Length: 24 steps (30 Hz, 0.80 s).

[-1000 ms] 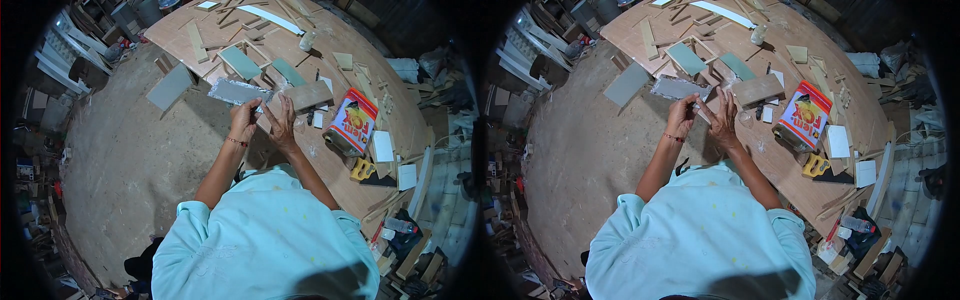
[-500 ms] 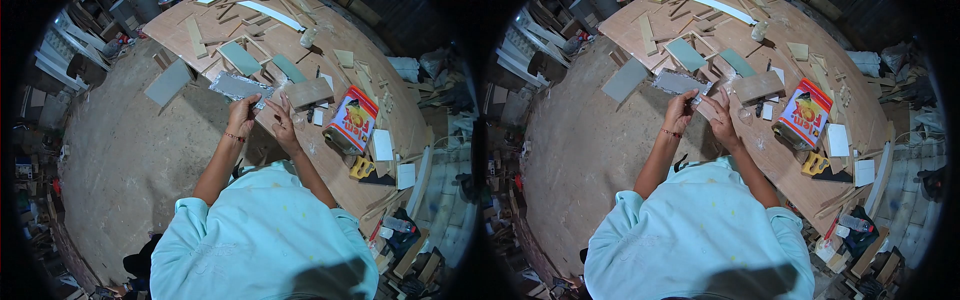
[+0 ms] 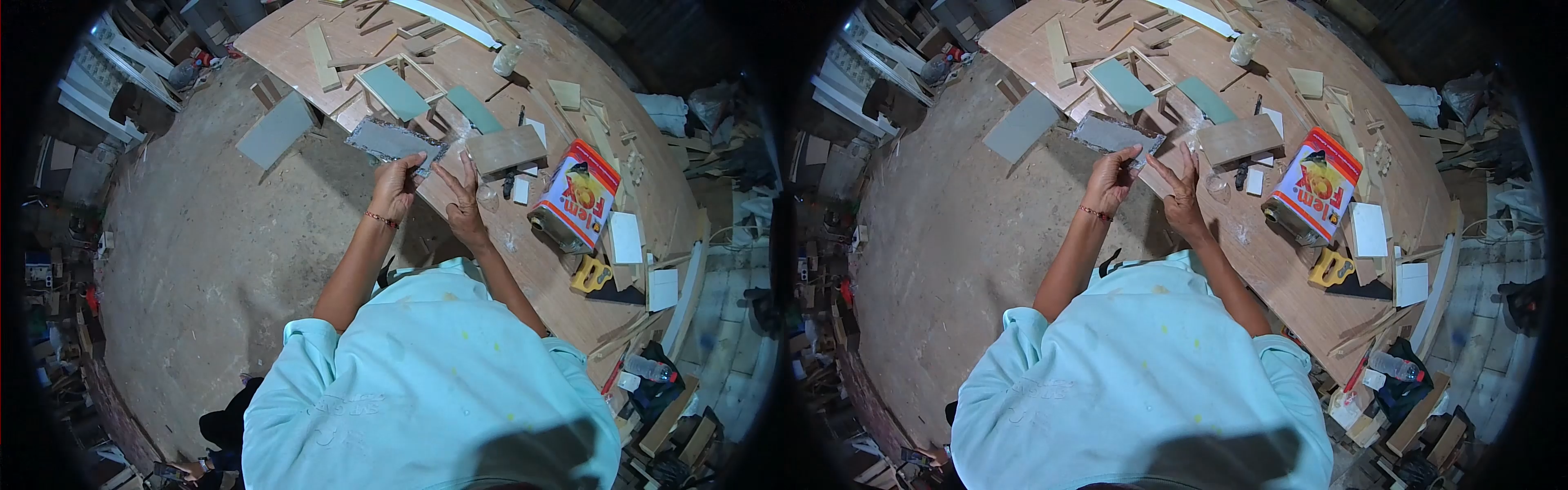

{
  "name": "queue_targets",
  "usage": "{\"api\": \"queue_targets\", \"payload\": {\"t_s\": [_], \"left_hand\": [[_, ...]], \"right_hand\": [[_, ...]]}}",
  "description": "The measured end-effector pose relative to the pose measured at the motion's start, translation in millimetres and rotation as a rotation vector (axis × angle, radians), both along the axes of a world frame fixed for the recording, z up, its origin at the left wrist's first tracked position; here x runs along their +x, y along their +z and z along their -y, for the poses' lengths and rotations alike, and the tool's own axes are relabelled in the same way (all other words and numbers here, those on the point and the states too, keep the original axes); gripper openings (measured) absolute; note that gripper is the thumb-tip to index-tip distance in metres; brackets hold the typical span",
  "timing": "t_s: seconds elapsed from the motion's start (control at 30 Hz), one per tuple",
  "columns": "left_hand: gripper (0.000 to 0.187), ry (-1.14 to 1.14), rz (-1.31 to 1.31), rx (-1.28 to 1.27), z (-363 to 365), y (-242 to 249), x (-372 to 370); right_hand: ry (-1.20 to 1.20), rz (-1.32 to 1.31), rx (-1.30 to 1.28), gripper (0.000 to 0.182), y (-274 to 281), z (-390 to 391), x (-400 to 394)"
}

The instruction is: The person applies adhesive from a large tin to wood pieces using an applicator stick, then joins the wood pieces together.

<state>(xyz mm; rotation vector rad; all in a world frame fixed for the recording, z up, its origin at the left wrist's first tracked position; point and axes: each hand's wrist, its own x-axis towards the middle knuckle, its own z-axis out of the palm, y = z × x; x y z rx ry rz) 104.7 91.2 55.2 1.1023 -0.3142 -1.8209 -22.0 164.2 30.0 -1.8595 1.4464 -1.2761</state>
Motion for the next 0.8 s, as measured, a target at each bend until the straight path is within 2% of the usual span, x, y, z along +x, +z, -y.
{"api": "queue_targets", "payload": {"t_s": [0.13, 0.2, 0.23, 0.3, 0.43, 0.53, 0.6, 0.73, 0.8], "left_hand": [[0.012, 0.033, -0.061, -0.004, 1, 6, -3], [0.012, 0.031, -0.051, -0.044, 0, 12, -3], [0.012, 0.030, -0.049, -0.048, -1, 12, -2], [0.013, 0.021, 0.008, -0.101, 0, 12, -2], [0.011, -0.020, 0.023, -0.118, 2, -1, -3], [0.012, -0.018, 0.011, -0.097, 2, -5, -2], [0.013, -0.018, 0.029, -0.087, 1, -6, 0], [0.015, 0.054, 0.036, -0.173, 3, -4, -3], [0.014, 0.034, 0.108, -0.175, 5, -8, -2]], "right_hand": [[0.020, 0.052, 0.016, 0.070, -4, -3, -4], [0.026, 0.259, 0.134, 0.068, -4, -5, -3], [0.026, 0.261, 0.130, 0.068, -3, -5, -3], [0.098, 0.645, 0.264, 0.066, 1, 0, -3], [0.156, 0.785, 0.316, 0.064, 7, 5, -3], [0.166, 0.755, 0.329, 0.067, -1, 8, -6], [0.091, 0.517, 0.226, 0.068, -8, 9, -10], [-0.020, 0.497, 0.236, 0.069, 0, 5, -8], [-0.248, -0.130, -0.067, 0.068, 4, 9, -3]]}}
